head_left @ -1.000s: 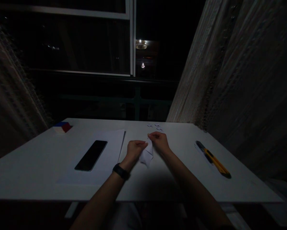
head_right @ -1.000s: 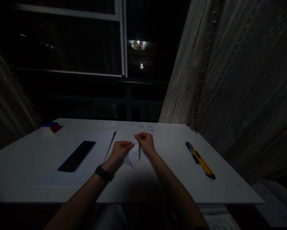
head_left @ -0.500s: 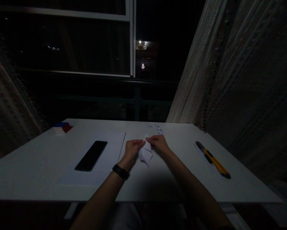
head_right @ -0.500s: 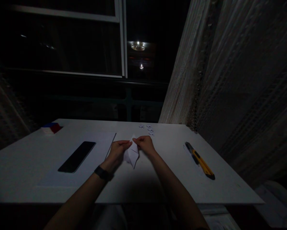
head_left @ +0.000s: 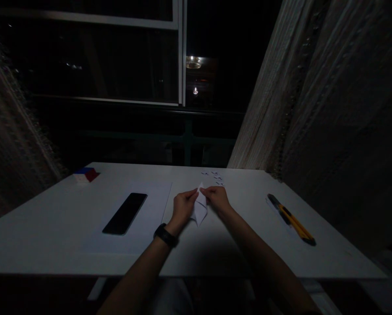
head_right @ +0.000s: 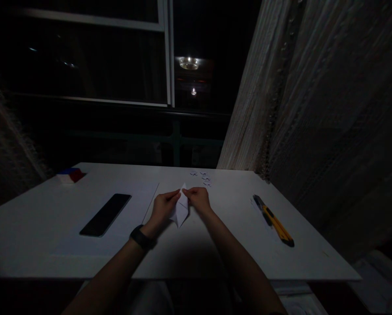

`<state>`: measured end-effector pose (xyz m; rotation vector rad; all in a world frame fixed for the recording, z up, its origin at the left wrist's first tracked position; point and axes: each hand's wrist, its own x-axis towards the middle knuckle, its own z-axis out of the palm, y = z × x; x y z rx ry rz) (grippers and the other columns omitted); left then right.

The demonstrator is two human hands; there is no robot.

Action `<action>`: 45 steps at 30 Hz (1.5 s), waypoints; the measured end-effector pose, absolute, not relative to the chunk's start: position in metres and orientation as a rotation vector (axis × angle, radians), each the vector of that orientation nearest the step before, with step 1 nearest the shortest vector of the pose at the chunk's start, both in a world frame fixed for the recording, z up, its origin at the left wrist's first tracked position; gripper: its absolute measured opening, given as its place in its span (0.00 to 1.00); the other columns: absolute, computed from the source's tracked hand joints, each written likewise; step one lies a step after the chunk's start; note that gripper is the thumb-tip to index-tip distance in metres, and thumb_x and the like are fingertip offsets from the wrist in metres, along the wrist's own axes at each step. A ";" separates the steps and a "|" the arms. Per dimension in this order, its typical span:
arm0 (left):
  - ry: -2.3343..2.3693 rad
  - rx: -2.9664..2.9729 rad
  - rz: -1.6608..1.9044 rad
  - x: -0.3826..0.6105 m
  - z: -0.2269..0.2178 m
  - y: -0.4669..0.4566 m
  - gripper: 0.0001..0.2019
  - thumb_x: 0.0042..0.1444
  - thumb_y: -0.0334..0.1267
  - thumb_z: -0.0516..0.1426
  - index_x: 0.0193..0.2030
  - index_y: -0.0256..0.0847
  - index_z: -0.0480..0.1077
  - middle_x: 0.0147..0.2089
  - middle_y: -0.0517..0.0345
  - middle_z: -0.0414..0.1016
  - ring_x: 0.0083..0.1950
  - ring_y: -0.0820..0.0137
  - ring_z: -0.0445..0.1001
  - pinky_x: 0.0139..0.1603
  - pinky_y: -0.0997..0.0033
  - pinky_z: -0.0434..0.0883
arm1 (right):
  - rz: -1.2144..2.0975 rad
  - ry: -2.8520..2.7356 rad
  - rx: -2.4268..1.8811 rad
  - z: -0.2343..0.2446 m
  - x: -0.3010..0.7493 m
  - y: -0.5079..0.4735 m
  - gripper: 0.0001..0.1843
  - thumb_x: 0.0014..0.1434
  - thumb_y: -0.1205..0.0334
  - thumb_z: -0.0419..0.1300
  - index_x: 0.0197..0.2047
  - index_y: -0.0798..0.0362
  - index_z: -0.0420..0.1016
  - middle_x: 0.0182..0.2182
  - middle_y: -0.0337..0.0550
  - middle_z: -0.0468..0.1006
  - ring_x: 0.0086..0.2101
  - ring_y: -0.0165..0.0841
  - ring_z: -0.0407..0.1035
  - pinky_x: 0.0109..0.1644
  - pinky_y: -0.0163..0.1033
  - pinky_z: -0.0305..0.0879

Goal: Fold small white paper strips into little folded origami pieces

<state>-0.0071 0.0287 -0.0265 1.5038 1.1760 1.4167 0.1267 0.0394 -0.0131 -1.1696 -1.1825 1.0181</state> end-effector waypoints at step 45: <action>1.041 0.941 1.460 -0.012 -0.022 0.033 0.17 0.34 0.36 0.65 0.33 0.31 0.75 0.28 0.48 0.77 0.27 0.68 0.72 0.28 0.71 0.67 | 0.817 -1.661 -1.344 -0.021 0.138 0.038 0.19 0.43 0.50 0.61 0.17 0.60 0.72 0.12 0.37 0.65 0.17 0.25 0.55 0.21 0.32 0.49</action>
